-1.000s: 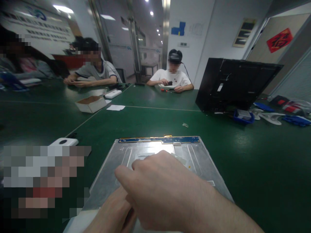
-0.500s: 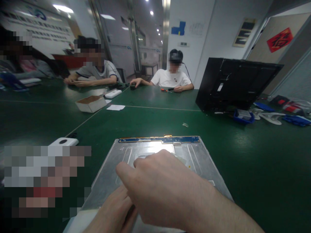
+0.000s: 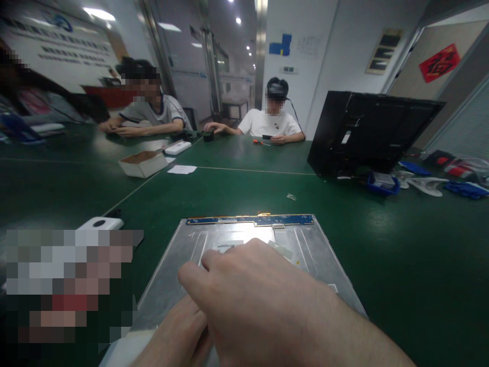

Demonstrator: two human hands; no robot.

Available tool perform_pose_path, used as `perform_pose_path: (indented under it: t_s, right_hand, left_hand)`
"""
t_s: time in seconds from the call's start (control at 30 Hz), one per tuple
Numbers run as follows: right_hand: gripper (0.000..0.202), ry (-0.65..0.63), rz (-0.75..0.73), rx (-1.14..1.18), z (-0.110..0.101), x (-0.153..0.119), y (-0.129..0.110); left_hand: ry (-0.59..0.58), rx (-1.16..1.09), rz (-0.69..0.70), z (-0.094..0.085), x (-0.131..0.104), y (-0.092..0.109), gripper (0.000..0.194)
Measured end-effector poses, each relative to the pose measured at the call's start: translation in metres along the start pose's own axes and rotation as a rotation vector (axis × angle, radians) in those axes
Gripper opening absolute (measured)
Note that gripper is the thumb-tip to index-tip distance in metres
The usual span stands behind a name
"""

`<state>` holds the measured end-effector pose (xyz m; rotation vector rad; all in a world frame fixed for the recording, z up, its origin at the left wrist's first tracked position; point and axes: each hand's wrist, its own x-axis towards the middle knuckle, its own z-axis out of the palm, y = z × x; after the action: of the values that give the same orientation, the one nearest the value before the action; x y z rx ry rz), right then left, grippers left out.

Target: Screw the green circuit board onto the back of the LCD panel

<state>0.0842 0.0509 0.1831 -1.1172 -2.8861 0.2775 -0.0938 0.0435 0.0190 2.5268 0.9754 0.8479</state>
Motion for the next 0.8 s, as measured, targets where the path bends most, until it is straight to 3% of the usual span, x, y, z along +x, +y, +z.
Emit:
perform_pose_path:
  t_s: [0.2, 0.8]
  right_hand:
    - [0.012, 0.05, 0.034, -0.044, 0.0049, 0.0004, 0.0018]
    - [0.014, 0.027, 0.019, -0.038, 0.0034, 0.0017, 0.0019]
  left_hand:
    - [-0.03, 0.005, 0.009, -0.0023, -0.0002, 0.0009, 0.02]
    - [-0.025, 0.011, 0.009, 0.0, -0.0014, -0.0016, 0.02]
